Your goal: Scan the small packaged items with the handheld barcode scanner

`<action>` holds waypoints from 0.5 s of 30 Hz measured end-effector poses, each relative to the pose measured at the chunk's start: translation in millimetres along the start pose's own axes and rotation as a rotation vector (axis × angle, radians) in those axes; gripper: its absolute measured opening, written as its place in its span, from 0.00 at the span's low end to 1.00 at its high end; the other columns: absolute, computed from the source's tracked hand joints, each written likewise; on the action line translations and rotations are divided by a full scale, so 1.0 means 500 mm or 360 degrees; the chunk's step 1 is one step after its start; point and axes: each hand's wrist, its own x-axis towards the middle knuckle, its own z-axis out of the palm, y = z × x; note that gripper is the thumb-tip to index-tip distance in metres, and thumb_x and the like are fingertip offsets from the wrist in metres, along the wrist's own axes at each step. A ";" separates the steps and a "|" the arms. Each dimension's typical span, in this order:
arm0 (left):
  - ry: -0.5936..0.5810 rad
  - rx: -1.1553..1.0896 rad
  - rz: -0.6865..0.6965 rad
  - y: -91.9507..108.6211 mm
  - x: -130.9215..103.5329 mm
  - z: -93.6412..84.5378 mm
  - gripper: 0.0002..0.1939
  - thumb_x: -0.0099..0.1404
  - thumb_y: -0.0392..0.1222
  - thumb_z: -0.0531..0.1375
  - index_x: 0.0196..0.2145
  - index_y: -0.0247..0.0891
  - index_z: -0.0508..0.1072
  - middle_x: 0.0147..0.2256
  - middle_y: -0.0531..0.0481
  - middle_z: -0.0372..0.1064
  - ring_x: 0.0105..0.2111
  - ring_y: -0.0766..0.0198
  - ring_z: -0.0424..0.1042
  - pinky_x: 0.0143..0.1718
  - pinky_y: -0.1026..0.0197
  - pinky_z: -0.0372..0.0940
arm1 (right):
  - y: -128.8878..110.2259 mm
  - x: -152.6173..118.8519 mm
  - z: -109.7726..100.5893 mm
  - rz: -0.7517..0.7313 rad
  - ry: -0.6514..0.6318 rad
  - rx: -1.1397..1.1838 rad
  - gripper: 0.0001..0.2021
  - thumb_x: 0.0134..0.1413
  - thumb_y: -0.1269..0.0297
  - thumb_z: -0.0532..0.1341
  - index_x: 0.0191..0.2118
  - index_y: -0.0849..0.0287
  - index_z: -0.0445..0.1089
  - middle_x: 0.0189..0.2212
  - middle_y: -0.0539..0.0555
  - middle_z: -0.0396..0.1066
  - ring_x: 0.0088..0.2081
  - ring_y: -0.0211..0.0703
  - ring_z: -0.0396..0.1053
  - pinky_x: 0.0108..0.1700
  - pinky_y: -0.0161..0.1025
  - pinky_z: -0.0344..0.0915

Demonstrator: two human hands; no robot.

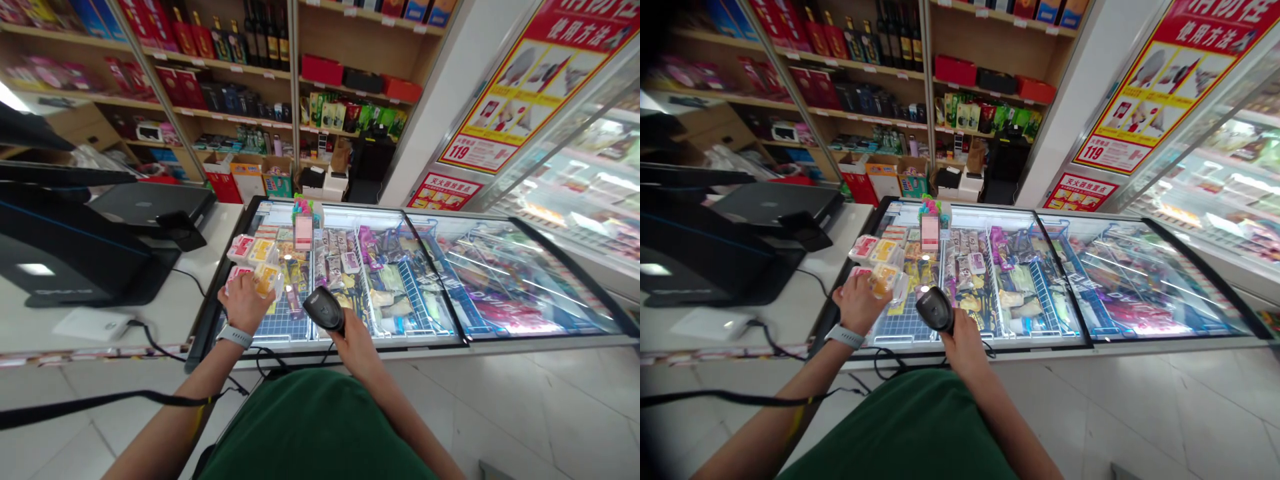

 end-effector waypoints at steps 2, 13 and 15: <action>0.0012 0.0044 -0.0026 -0.007 0.007 0.003 0.32 0.54 0.54 0.59 0.52 0.34 0.66 0.55 0.34 0.61 0.54 0.43 0.60 0.56 0.41 0.47 | 0.000 0.001 -0.001 0.0000 0.0001 0.0004 0.09 0.56 0.69 0.57 0.44 0.61 0.63 0.39 0.58 0.68 0.41 0.49 0.67 0.43 0.42 0.62; -0.0112 0.0192 0.0061 0.005 0.017 0.021 0.26 0.56 0.55 0.57 0.47 0.34 0.71 0.62 0.32 0.50 0.61 0.40 0.48 0.56 0.36 0.46 | -0.002 0.003 -0.003 -0.0014 0.0013 -0.0007 0.09 0.55 0.70 0.57 0.43 0.62 0.63 0.39 0.59 0.68 0.42 0.49 0.67 0.43 0.42 0.62; -0.0117 0.0191 0.0061 0.006 0.018 0.020 0.27 0.56 0.55 0.57 0.48 0.34 0.70 0.62 0.32 0.50 0.62 0.40 0.47 0.56 0.36 0.45 | -0.001 0.004 -0.003 -0.0009 0.0006 -0.0013 0.09 0.55 0.71 0.57 0.43 0.62 0.63 0.39 0.59 0.68 0.42 0.49 0.67 0.43 0.41 0.62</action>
